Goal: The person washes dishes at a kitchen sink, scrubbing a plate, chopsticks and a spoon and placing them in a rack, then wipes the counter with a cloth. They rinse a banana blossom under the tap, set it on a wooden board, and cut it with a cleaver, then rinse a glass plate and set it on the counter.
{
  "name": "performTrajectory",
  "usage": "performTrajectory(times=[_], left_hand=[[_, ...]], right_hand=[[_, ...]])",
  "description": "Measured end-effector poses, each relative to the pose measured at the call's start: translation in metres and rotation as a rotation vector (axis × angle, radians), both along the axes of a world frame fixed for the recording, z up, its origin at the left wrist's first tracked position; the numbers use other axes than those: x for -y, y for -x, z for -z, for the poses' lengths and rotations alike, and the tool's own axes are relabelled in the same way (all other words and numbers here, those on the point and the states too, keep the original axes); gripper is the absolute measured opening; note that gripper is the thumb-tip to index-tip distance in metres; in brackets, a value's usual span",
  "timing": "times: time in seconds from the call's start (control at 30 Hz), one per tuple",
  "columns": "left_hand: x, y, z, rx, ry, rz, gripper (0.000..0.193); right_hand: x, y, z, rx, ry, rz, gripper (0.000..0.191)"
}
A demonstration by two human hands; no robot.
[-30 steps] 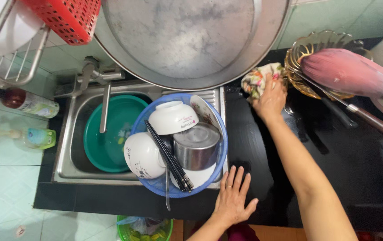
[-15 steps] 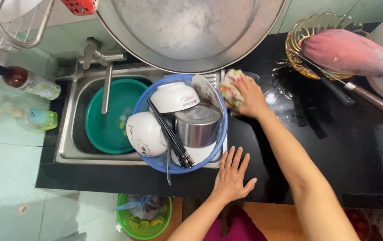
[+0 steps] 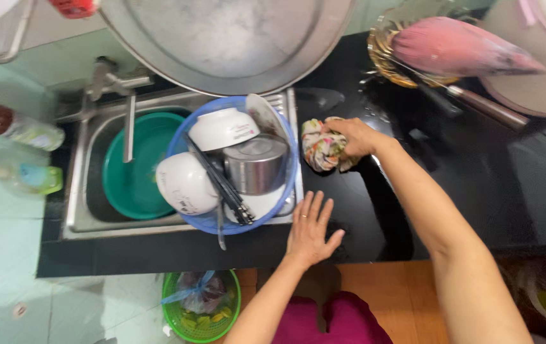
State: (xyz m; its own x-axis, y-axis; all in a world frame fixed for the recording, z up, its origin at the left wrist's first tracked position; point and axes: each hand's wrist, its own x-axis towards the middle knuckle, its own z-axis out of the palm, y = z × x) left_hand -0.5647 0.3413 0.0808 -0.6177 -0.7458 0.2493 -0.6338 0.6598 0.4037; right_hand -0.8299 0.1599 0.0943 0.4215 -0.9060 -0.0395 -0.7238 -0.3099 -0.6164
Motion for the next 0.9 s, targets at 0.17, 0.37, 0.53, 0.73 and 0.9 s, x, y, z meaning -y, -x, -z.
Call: performTrajectory(times=[0.17, 0.37, 0.53, 0.73, 0.9], left_hand=[[-0.009, 0.015, 0.006, -0.011, 0.030, 0.008, 0.078], [-0.024, 0.037, 0.000, 0.011, 0.096, 0.031, 0.075], [-0.033, 0.043, -0.004, 0.011, 0.095, 0.029, 0.074], [-0.041, 0.038, -0.003, -0.017, 0.066, 0.027, 0.073], [-0.041, 0.025, 0.006, -0.144, 0.024, 0.017, 0.066]], right_hand=[[-0.112, 0.111, 0.011, 0.113, 0.079, 0.175, 0.083], [-0.258, 0.249, 0.011, 0.080, -0.104, 0.695, 0.085], [-0.355, 0.298, 0.011, 0.078, -0.207, 1.134, 0.088], [-0.388, 0.231, 0.020, -0.146, 0.238, 0.980, 0.087], [-0.359, 0.126, 0.015, -0.064, 0.326, 0.720, 0.078]])
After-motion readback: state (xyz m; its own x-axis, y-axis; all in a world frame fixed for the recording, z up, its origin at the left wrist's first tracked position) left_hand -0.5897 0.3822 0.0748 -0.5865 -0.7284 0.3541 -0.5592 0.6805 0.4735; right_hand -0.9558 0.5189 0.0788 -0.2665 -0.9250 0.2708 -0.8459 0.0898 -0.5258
